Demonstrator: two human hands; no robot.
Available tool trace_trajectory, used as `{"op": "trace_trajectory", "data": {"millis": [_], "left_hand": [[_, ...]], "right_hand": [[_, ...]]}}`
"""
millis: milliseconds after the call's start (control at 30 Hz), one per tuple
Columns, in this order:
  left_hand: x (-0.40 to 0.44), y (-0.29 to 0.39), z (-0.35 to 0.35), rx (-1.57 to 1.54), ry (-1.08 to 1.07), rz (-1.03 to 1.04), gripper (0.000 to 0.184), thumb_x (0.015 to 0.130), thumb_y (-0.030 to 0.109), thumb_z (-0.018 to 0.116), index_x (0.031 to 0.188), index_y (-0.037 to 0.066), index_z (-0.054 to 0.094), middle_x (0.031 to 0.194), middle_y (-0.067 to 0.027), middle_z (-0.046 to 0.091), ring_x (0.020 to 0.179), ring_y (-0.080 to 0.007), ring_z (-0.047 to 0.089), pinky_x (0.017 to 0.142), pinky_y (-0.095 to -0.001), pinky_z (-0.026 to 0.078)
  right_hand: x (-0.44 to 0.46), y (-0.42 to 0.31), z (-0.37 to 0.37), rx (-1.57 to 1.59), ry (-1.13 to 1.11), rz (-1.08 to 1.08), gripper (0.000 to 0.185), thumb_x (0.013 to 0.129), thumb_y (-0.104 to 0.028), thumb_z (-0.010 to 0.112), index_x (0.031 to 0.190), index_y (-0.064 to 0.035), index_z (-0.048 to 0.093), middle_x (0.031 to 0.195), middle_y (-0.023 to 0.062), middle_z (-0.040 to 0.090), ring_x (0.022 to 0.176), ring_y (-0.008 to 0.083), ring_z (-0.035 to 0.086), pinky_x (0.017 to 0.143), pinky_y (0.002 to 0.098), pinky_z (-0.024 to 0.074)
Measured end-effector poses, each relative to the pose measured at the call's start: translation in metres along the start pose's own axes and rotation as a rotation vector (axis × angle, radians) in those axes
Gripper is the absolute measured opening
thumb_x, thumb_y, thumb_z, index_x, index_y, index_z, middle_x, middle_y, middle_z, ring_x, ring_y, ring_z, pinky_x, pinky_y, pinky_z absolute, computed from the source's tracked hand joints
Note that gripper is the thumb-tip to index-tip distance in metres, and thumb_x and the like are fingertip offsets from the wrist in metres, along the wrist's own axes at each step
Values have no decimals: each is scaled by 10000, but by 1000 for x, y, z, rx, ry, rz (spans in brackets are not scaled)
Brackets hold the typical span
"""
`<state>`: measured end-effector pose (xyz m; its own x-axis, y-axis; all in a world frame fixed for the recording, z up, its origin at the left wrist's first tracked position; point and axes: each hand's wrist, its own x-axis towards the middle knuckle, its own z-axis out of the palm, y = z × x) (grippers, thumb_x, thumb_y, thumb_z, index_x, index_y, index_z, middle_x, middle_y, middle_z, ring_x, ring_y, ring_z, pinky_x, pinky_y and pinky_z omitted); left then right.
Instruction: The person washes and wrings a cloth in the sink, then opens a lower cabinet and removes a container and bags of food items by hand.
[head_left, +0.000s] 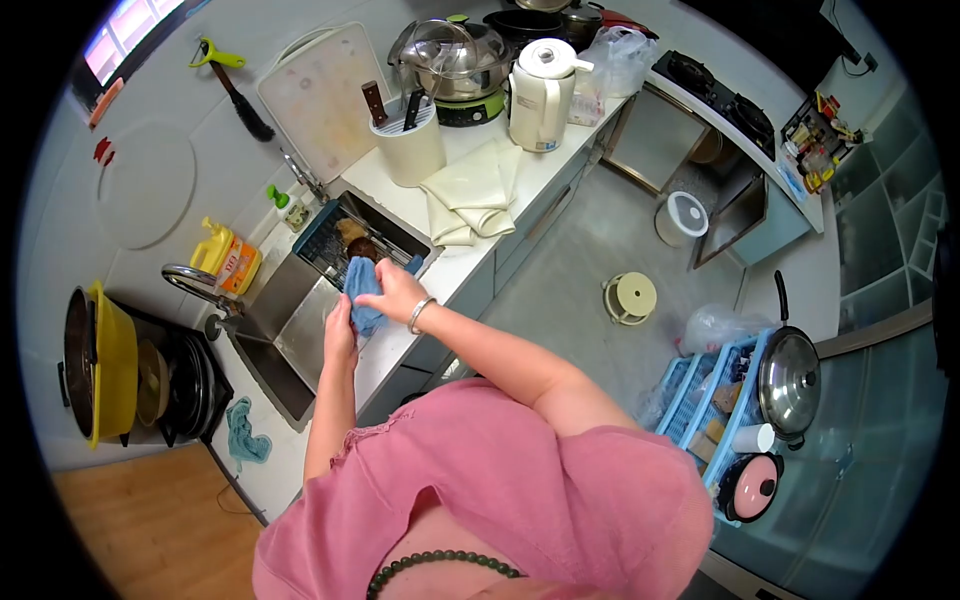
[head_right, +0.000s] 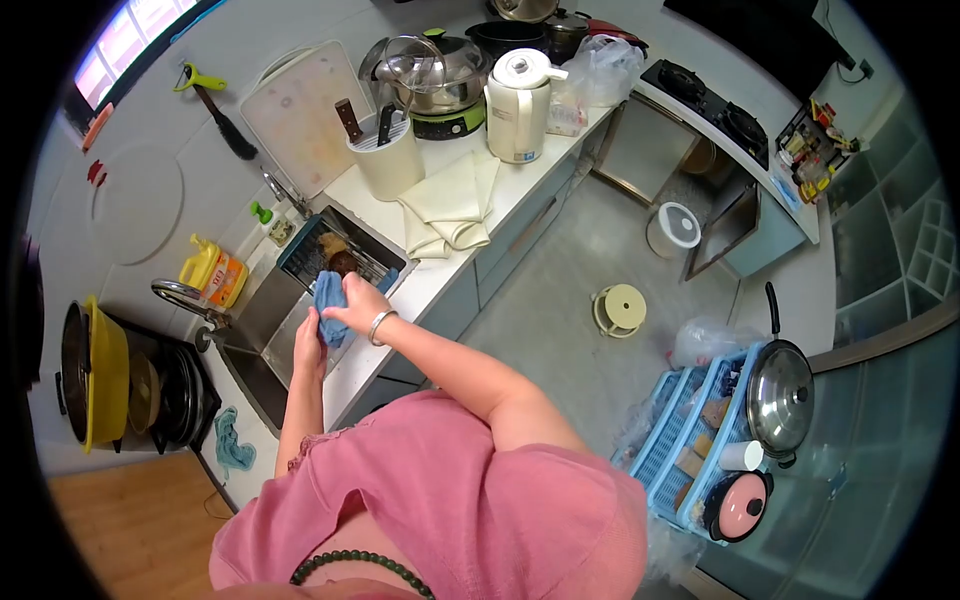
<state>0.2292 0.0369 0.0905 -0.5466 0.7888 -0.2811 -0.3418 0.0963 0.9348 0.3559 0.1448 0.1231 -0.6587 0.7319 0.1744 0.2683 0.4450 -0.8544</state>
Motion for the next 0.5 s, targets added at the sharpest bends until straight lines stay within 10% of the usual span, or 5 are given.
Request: {"op": "trace_trajectory", "data": {"millis": [133,267,500], "left_hand": [[-8,18,35,-106,-58,41,320,930,301,442,1000,14,564,913,-53,612,786,-130,589,703,-267,472],[6,27,22,-236,133,96,336,929,289,447,983,-21,565,919,-79,620,806,-150,592,737,-289,474],[6,56,-15,755,-125,420,282,702,243,711,859,40,593,746,-41,590,713,-110,539,656,-253,430]], "right_hand": [[9,52,-13,695,-196,60,310,683,-106,729,906,-11,536,798,57,613,703,111,580,634,254,481],[-1,62,-48,662,-269,135,254,709,-39,644,951,-12,570,861,80,630,808,122,586,716,256,476],[7,43,-66,544,-228,409,340,887,-341,510,699,-69,593,551,-2,531,420,78,469,386,223,374]]}}
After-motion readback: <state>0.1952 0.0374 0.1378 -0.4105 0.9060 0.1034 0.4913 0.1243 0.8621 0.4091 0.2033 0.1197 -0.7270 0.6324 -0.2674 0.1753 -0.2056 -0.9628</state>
